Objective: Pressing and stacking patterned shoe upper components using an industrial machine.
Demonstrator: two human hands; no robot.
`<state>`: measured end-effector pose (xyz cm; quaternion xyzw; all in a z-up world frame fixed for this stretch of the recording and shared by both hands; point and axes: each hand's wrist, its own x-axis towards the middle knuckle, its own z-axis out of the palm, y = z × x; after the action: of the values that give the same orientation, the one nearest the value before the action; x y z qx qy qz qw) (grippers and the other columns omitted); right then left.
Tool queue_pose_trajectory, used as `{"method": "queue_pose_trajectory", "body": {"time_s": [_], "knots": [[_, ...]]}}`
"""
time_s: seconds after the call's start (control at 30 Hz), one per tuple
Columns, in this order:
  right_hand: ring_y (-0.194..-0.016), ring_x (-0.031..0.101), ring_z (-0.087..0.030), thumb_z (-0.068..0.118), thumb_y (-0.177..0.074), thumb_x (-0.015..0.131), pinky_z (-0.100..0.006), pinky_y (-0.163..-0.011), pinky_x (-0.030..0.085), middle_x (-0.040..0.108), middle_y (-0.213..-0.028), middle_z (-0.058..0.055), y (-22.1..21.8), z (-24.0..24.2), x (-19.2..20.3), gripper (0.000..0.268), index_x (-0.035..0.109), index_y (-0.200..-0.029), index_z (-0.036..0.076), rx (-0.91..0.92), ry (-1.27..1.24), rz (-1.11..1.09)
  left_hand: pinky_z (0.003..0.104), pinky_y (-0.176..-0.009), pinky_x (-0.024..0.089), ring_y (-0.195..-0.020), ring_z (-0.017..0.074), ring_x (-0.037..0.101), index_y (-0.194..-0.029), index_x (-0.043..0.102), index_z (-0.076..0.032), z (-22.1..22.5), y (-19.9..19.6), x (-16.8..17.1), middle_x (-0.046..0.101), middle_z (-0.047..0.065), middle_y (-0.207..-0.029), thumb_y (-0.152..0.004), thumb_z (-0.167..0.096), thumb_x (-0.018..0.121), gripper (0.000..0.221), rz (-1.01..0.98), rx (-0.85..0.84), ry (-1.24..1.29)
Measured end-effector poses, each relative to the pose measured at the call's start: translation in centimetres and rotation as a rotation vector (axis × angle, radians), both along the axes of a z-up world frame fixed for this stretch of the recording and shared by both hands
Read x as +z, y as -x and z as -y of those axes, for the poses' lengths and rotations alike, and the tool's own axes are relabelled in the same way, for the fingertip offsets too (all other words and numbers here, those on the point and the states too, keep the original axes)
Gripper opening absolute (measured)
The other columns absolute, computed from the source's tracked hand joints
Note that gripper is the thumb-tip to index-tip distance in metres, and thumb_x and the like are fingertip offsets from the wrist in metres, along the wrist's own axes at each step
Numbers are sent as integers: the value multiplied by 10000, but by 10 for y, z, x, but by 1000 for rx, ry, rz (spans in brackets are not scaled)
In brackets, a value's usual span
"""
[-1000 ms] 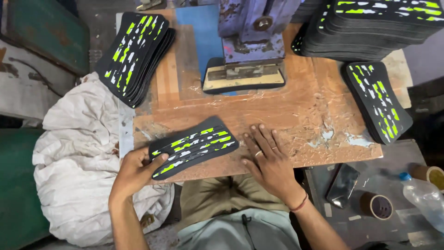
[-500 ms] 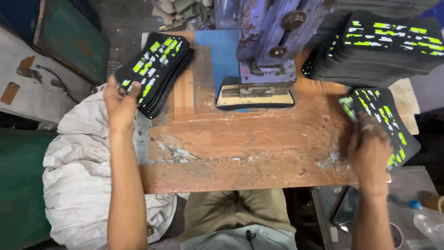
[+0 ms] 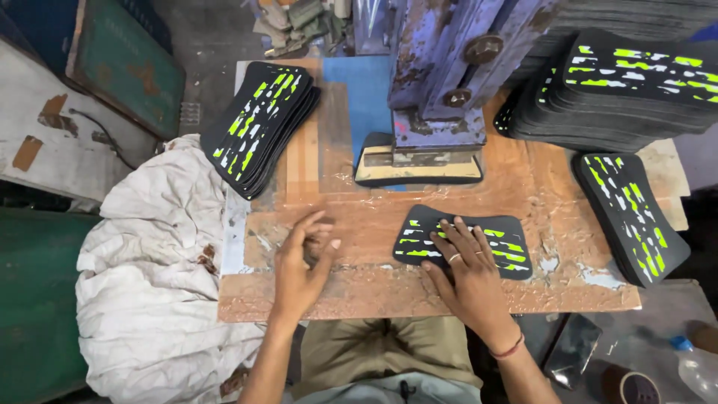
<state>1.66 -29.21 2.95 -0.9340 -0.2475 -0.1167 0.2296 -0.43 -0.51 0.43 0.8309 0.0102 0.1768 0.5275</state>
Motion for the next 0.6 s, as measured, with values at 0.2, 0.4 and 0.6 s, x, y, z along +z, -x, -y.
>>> {"method": "queue_pose_trajectory", "body": {"time_s": [0.2,0.4,0.6], "knots": [[-1430,462,-359,299,-923,686,-523,-1213,300,581,-1452,-169,-2,-1,-1,459,662,-1293,28,3,23,-4,257,-710,555,-874,107,692,-1453,503,-62,-8,-15,8,754,74,-1089,-904,-106,748,603,-144,55,162],[-1440,453,-366,305,-927,689,-531,-1218,293,572,-1462,-179,-2,-1,0,455,663,-1284,24,12,5,1,260,-595,543,-705,118,697,-1543,382,-49,2,-89,21,773,79,-892,-910,-244,785,775,-379,-115,75],[-1446,451,-360,318,-925,698,-531,-1224,286,571,-1463,-169,0,2,-2,466,664,-1291,33,6,8,-19,269,-496,558,-625,134,712,-1522,362,-50,18,-125,13,741,95,-827,-911,-182,735,728,-421,-270,219]]}}
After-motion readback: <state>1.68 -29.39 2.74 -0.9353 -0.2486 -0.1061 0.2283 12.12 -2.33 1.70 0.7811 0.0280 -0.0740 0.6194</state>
